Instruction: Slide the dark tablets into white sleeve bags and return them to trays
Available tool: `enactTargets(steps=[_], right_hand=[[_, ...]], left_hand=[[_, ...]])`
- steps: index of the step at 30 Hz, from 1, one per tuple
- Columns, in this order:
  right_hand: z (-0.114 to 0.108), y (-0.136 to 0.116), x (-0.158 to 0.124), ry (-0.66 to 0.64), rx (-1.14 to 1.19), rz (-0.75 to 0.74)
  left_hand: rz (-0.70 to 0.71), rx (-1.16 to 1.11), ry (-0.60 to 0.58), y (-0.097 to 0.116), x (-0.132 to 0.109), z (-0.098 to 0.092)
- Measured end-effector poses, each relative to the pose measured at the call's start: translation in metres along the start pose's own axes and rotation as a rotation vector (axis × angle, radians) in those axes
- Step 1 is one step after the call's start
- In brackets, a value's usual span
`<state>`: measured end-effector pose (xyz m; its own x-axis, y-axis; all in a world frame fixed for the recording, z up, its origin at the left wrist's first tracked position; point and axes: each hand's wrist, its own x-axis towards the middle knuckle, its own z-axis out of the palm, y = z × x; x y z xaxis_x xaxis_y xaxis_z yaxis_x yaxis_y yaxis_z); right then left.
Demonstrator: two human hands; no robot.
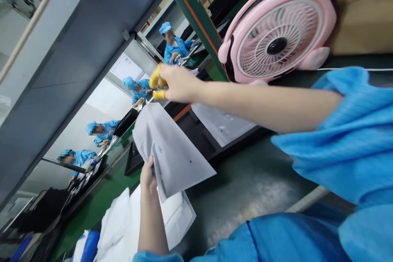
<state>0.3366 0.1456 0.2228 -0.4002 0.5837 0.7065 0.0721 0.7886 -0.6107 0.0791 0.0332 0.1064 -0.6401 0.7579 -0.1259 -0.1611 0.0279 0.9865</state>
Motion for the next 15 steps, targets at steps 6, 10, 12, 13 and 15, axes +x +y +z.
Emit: enactTargets(steps=[6,10,12,13,15], right_hand=[[0.106,0.044,-0.130,-1.345,0.587,0.307],[0.156,0.075,-0.176,-1.292,0.800,0.726],[0.159,0.085,-0.178,-1.169,0.881,0.827],[0.158,0.089,-0.176,-1.153,0.925,0.853],[0.153,0.094,-0.172,-1.153,0.990,0.856]], left_hand=[[-0.161,0.288,-0.022,-0.031,0.052,0.057],[-0.158,0.395,-0.009,-0.038,0.069,0.076],[-0.106,0.449,0.006,-0.031,0.068,0.075],[-0.060,0.473,0.025,-0.027,0.064,0.072],[0.099,0.481,0.092,-0.021,0.044,0.060]])
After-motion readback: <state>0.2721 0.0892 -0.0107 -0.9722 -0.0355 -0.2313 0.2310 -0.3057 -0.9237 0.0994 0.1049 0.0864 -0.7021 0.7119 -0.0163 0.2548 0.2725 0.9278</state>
